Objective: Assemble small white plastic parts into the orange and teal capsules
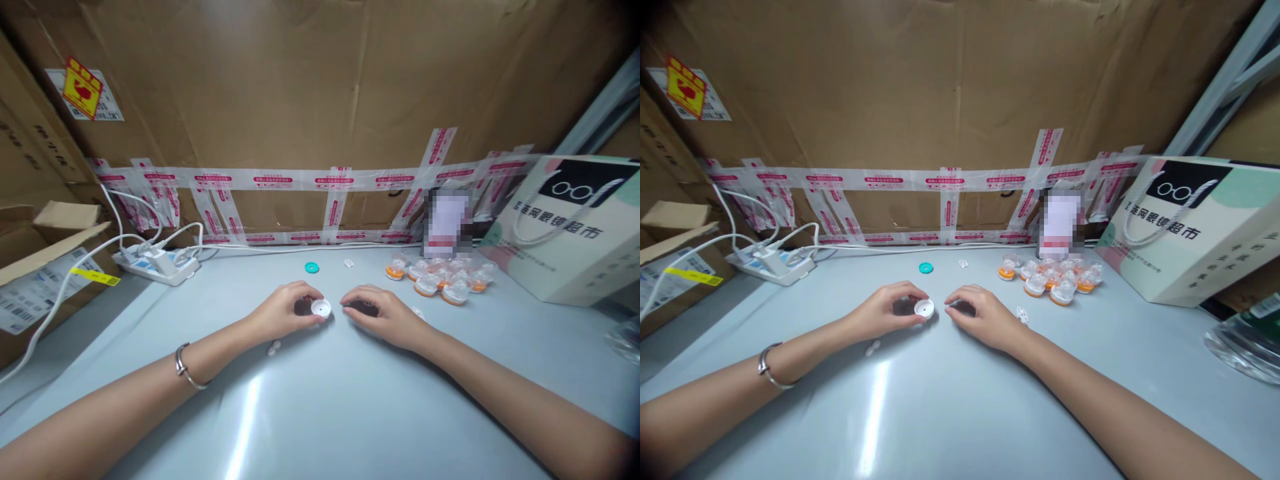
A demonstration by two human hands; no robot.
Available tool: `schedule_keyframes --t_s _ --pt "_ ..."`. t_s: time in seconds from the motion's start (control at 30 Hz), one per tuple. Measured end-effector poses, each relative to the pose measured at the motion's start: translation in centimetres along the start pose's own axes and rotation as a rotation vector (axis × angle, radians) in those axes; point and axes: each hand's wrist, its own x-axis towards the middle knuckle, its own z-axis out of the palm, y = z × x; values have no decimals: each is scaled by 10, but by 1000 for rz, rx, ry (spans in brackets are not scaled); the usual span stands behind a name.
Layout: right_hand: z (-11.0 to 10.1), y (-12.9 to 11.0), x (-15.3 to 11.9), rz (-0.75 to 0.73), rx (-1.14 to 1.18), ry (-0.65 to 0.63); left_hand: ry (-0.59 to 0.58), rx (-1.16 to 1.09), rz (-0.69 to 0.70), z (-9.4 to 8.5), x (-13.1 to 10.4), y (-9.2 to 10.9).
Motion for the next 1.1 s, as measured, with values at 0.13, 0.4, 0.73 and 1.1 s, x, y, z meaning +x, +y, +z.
schedule_keyframes --t_s 0.13,0.4,0.73,1.1 --pt "0 0 0 -8 4 8 -1 -10 -8 -1 -1 0" --pt "4 1 0 -7 -2 19 75 23 -65 -13 2 -7" --pt "13 13 81 140 -278 22 146 185 -171 -21 1 -39" --pt "21 9 96 137 -186 -6 177 210 -158 -20 -2 -46"
